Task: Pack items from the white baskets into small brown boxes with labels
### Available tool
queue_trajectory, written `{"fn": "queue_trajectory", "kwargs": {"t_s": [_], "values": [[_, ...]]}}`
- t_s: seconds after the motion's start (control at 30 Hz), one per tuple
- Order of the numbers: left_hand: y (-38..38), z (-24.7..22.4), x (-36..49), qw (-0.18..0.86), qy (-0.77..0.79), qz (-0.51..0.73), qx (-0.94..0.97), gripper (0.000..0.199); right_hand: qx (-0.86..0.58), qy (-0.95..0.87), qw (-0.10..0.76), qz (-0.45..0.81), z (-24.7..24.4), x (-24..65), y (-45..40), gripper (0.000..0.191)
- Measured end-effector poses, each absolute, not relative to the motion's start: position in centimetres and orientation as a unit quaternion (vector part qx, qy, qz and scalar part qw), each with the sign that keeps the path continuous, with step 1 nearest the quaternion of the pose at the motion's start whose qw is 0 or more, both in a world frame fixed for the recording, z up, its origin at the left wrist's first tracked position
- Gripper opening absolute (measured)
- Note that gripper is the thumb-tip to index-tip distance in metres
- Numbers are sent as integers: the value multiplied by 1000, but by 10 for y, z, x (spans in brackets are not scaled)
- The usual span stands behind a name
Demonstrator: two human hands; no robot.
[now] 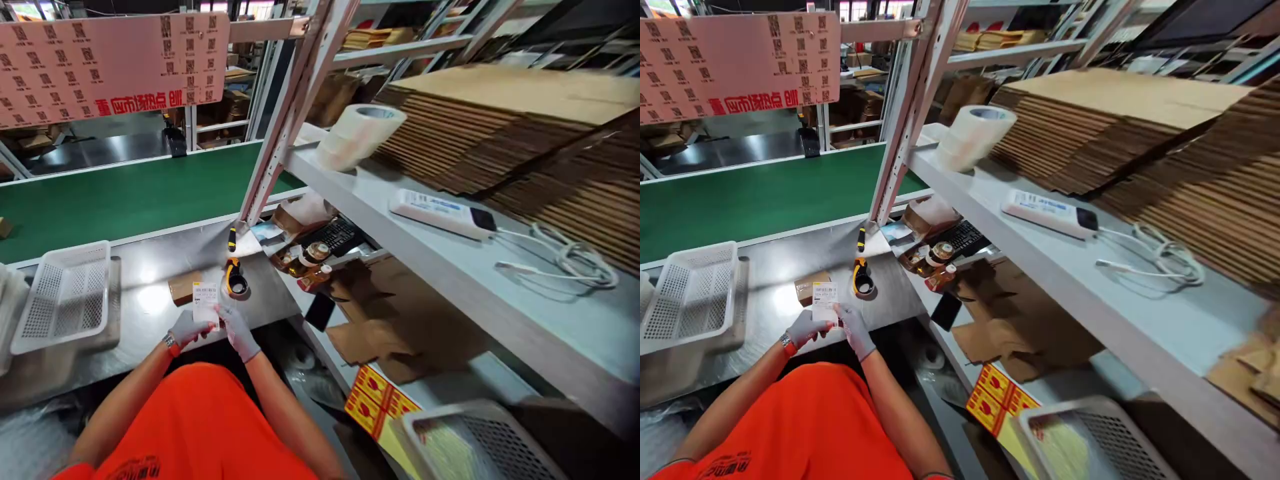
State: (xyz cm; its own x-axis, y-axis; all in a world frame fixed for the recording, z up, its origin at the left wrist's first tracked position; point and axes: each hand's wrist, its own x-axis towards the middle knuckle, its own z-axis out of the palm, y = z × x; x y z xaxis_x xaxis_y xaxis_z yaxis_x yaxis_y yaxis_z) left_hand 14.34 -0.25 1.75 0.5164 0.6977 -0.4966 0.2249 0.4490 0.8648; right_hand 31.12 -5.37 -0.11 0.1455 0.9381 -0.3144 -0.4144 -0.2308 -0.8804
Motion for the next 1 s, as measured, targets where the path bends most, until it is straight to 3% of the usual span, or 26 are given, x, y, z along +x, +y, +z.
{"fn": "queue_trajectory", "kwargs": {"t_s": [0.13,0.3,0.7,1.0], "values": [[-34,20,172,699,523,255,416,42,-475,-208,542,661,7,335,-100,63],[-72,20,197,691,552,278,375,35,-453,-170,567,667,10,356,-152,63],[-127,22,247,702,546,250,383,29,-460,-125,601,642,-2,396,-210,56],[-134,25,267,706,547,205,400,15,-464,-116,610,632,-11,409,-219,62]]}}
